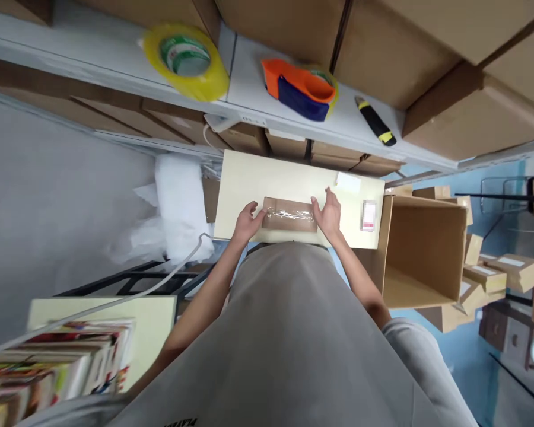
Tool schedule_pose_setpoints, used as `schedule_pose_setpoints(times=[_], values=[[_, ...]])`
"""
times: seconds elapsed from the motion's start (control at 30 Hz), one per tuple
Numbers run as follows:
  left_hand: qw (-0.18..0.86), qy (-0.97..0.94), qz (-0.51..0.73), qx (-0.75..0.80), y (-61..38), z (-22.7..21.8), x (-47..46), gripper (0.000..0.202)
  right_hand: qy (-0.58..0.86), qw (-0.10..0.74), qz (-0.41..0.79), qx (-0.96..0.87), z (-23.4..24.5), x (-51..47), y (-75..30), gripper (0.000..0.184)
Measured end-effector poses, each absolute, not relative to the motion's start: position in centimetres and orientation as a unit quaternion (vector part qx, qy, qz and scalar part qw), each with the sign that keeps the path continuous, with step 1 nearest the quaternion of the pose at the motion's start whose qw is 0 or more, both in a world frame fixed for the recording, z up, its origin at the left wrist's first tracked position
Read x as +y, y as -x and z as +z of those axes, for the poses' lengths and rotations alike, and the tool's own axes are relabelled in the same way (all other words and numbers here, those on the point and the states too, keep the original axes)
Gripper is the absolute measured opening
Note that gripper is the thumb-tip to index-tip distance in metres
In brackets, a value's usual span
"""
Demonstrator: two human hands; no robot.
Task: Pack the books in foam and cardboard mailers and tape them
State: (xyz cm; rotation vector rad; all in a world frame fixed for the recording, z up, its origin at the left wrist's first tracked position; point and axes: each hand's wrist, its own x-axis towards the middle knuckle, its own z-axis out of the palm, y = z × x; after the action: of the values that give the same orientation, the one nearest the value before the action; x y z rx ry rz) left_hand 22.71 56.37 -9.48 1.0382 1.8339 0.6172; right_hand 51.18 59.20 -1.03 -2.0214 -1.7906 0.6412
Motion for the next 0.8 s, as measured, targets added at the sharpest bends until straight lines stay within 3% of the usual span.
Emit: schedule_pose_setpoints(times=[0.1, 0.23, 0.4, 0.53, 0.63, 0.8], values=[[0.463, -0.440, 0.192, 0.745, -23.2, -10.3, 54.6, 0.041, 0.752, 0.105, 0.322, -0.566, -5.1, 53.9, -51.1, 0.071], [0.423, -0.469, 0.170, 0.757, -23.9, -10.0, 54.6, 0.029, 0.764, 0.098, 0.344, -0.537, -6.9, 53.1, -50.8, 0.048], [0.415, -0.498, 0.157, 0.745, -23.1, -9.6, 55.7, 0.035, 0.764, 0.106, 0.371, -0.518, -6.3, 54.2, -51.4, 0.041], [0.431, -0.501, 0.221, 0.717, -23.3, -9.7, 56.6, 0.022, 0.772, 0.135, 0.361, -0.505, -5.5, 53.7, -52.3, 0.046], [0.445, -0.506, 0.271, 0.688, -24.2, -10.0, 57.1, 0.027, 0.788, 0.172, 0.326, -0.492, -5.1, 53.1, -53.2, 0.047], [0.464, -0.525, 0.213, 0.681, -25.5, -11.3, 56.5, 0.039, 0.810, 0.147, 0.316, -0.471, -6.2, 51.5, -54.1, 0.025]])
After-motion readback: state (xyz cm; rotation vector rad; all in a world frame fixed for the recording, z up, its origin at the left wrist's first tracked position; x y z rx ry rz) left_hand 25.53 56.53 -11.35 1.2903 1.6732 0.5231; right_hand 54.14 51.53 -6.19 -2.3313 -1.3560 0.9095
